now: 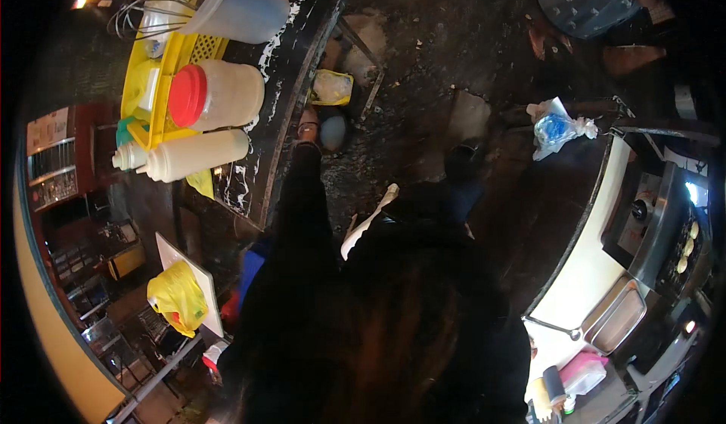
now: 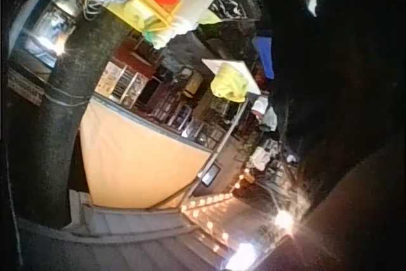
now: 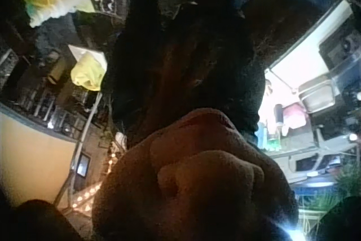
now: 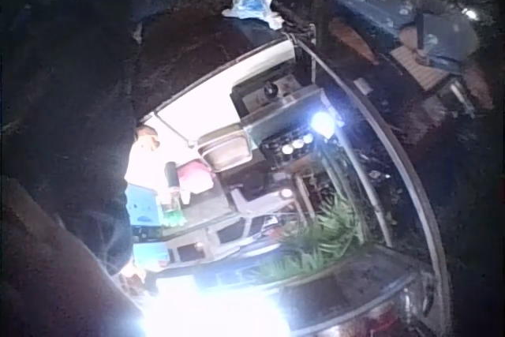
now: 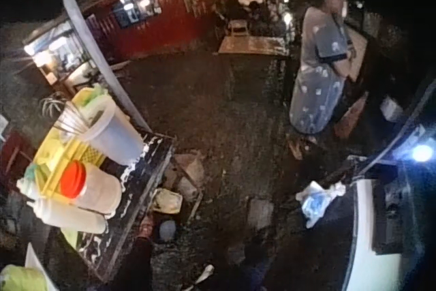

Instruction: The person prepares food on a specialized griddle using a pick to rotate spheres and a squeeze bottle to add liquid, then handles bags and counts coins.

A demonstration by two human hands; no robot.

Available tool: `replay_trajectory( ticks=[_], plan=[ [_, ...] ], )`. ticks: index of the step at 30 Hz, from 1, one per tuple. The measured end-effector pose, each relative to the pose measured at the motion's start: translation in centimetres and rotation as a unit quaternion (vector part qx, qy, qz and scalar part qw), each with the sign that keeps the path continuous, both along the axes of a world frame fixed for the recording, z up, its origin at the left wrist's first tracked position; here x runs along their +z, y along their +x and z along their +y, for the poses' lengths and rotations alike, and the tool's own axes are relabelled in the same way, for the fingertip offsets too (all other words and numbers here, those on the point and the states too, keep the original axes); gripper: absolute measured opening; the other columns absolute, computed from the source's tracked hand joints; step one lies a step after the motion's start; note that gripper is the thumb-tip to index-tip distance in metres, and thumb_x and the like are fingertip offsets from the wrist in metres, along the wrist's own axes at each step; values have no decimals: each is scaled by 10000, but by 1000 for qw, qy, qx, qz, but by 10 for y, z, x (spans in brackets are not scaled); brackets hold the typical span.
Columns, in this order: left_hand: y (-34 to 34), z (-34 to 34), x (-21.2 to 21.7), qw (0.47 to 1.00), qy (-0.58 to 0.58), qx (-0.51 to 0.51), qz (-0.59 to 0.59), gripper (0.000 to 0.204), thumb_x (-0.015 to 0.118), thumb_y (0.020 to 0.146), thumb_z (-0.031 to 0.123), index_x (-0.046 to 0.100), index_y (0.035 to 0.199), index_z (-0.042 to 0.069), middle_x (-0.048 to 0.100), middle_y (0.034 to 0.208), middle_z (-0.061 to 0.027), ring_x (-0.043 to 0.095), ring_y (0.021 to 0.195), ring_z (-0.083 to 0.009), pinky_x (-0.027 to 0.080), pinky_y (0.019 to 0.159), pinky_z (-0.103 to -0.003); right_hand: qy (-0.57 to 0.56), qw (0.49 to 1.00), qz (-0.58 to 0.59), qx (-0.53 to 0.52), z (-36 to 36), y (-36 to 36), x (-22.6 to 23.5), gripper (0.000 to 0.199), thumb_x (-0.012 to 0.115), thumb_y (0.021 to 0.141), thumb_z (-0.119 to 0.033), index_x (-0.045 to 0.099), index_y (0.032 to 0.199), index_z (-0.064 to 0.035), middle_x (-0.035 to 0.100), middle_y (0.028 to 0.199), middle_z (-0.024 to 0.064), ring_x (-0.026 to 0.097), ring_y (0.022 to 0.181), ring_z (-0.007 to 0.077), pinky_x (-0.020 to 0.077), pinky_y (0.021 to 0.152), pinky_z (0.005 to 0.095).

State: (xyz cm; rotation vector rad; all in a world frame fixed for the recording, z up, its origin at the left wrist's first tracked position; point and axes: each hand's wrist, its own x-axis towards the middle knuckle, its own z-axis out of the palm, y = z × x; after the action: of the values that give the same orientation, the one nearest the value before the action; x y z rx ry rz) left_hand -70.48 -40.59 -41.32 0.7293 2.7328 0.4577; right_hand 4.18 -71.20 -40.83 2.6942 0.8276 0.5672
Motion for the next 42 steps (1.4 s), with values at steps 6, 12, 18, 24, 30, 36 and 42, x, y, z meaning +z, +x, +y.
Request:
replay_trajectory(
  ticks=[6,12,18,24,30,36,42],
  plan=[
    [-31,-7,-24,1000,-8,7,1,321,598,842,359,687,966,76,663,831,-191,634,750,-358,495,653,-453,-75,992,-76,-68,-20,9,-9,388,484,836,-302,514,1092,-13,441,1096,202,459,967,351,455,698,469],
    [-39,5,-34,999,-23,-47,15,342,589,844,360,675,953,47,663,809,-189,628,713,-351,487,639,-448,-128,969,-136,-160,-66,18,-16,402,481,832,-312,512,1075,7,430,1082,219,455,951,352,472,665,463],
    [-35,13,-72,947,-8,-291,133,365,581,846,361,663,940,18,663,787,-188,622,675,-345,479,625,-444,49,992,-73,-88,6,-48,28,304,507,842,-209,514,1096,-42,542,1012,152,555,937,292,491,748,400],
    [200,115,133,752,43,-526,-395,220,642,861,75,646,1047,-42,601,740,11,527,668,-44,439,617,-199,193,948,-23,-253,44,-72,78,308,497,856,-202,528,1139,-83,528,1079,126,522,988,293,420,867,410],
    [399,171,319,627,163,-721,-246,257,686,832,120,659,1051,-12,658,747,-32,545,651,-44,435,579,-208,389,868,21,-308,33,-72,71,370,484,867,-194,482,1223,-96,451,1198,149,401,1145,361,301,963,497],
    [583,203,390,471,339,-803,-139,196,676,827,168,658,981,49,667,802,-142,648,660,-225,476,588,-294,384,851,-16,-359,36,-73,66,385,467,893,-225,461,1252,-84,440,1240,143,383,1188,357,298,966,511],
    [737,256,430,297,348,-884,96,190,685,776,252,700,901,109,666,807,-118,633,778,-316,494,696,-407,338,854,22,-394,48,-68,89,398,455,893,-233,457,1247,-51,420,1294,151,363,1233,341,289,993,496]
  ],
)
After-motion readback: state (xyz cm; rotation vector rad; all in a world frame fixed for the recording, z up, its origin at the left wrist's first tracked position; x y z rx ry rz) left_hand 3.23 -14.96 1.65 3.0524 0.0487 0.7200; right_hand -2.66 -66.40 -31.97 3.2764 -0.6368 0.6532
